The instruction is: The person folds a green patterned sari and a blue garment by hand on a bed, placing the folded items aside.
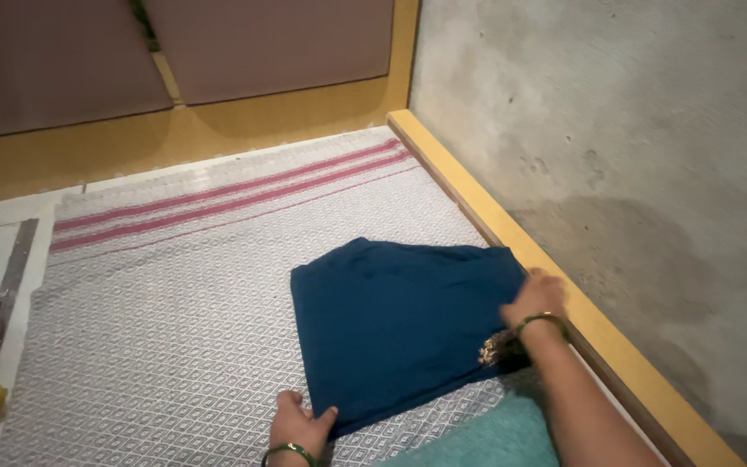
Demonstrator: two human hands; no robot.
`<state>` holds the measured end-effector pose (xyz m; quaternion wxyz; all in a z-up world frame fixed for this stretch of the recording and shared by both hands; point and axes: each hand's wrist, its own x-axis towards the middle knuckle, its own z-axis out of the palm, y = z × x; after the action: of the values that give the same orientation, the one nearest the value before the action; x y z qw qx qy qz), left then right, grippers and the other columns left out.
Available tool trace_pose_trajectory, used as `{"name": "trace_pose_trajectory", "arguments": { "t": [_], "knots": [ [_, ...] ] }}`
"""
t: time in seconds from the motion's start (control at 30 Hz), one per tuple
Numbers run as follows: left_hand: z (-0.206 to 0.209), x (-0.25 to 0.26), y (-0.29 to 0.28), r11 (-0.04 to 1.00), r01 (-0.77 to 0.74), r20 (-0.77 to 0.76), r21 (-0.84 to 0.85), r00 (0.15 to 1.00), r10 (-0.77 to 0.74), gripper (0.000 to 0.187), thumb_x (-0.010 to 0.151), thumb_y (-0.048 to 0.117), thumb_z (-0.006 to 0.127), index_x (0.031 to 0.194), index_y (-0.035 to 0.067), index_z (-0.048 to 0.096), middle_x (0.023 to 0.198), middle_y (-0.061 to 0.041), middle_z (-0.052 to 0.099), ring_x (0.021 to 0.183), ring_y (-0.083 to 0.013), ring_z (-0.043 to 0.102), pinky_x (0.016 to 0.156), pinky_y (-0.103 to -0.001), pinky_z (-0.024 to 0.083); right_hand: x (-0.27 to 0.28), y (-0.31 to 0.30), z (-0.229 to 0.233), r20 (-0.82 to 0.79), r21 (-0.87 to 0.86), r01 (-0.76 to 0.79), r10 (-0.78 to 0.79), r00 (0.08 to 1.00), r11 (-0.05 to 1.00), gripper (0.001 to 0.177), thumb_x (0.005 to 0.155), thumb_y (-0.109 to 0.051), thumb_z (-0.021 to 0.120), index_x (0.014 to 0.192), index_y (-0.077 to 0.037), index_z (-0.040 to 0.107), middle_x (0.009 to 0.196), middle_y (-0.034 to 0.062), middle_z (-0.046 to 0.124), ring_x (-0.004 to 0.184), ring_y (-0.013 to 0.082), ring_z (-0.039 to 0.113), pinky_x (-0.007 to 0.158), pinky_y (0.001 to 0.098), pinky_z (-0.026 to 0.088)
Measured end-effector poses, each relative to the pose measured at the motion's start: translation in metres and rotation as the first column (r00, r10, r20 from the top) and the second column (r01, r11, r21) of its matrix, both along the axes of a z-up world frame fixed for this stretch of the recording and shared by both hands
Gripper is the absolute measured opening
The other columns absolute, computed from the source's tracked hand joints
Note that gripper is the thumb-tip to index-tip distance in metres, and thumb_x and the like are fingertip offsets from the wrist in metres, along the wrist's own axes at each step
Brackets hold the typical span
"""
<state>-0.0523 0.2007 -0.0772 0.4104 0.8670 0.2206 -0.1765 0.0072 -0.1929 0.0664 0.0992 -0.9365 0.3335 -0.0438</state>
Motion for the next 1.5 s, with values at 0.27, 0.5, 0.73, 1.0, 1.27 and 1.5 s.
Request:
{"name": "trace_pose_trajectory", "arguments": {
  "t": [0.27,0.5,0.73,1.0,1.27,1.5],
  "knots": [
    [-0.051,0.02,0.008,0.845,-0.052,-0.077,-0.532,0.997,0.013,0.036,0.079,0.027,0.083,0.092,-0.003,0.07,0.067,-0.012,0.068,0.053,-0.0221,0.061,0.051,-0.035,0.047,-0.059,0.195,-0.008,-0.005,0.411,-0.868,0.952,0.305,0.28,0.132,0.057,-0.04,0.095,0.16,-0.003,0.021,0.159,0.0244,0.035,0.147,0.0389,0.035,0.12,0.041,0.033],
    [-0.032,0.032,0.008,0.5,-0.278,-0.31,-0.82,0.951,0.02,0.016,0.09,0.016,0.065,0.079,0.004,0.062,0.053,-0.009,0.054,0.036,-0.0166,0.043,0.034,-0.031,0.031,-0.068,0.259,-0.04,-0.189,0.278,-0.822,0.868,0.46,0.496,0.092,0.086,-0.018,0.074,0.16,-0.006,0.02,0.162,0.018,0.033,0.151,0.0299,0.031,0.123,0.0497,0.021],
    [-0.044,0.059,0.021,0.885,0.064,0.047,-0.461,0.998,-0.047,0.057,0.102,0.043,0.062,0.082,-0.01,0.07,0.058,-0.013,0.065,0.042,-0.0179,0.06,0.043,-0.03,0.047,-0.069,0.253,-0.052,-0.096,0.322,-0.764,0.822,0.561,0.559,0.086,0.084,-0.006,0.063,0.16,-0.019,0.026,0.166,0.0093,0.029,0.154,0.0265,0.026,0.124,0.05,0.018],
    [-0.041,0.135,0.01,0.595,0.075,0.17,-0.8,0.98,0.105,0.039,0.094,0.021,0.07,0.132,0.015,0.066,0.122,-0.009,0.069,0.111,-0.0209,0.062,0.095,-0.039,0.052,-0.044,0.239,-0.085,-0.16,0.422,-0.712,0.819,0.551,0.561,0.085,0.093,-0.013,0.062,0.163,-0.029,0.018,0.169,0.0064,0.022,0.157,0.0271,0.02,0.124,0.0561,0.019],
    [-0.041,0.197,0.025,0.786,0.034,0.203,-0.617,0.972,0.118,0.066,0.082,0.006,0.072,0.145,0.024,0.061,0.138,-0.014,0.067,0.119,-0.0249,0.068,0.101,-0.035,0.053,-0.002,0.249,-0.16,-0.41,0.564,-0.602,0.825,0.39,0.565,0.076,0.097,-0.051,0.039,0.165,-0.037,0.009,0.174,0.0009,0.008,0.159,0.0282,0.013,0.122,0.0648,0.019],
    [-0.052,0.173,0.133,0.959,0.192,0.625,-0.209,0.78,-0.02,0.084,0.067,0.001,0.082,0.145,0.021,0.06,0.13,-0.014,0.067,0.103,-0.0133,0.065,0.087,-0.03,0.052,-0.008,0.314,-0.168,-0.365,0.68,-0.601,0.905,0.22,0.42,0.068,0.096,-0.051,0.044,0.157,-0.03,0.021,0.162,0.0053,0.022,0.148,0.0306,0.025,0.117,0.0603,0.025]
  ]
}}
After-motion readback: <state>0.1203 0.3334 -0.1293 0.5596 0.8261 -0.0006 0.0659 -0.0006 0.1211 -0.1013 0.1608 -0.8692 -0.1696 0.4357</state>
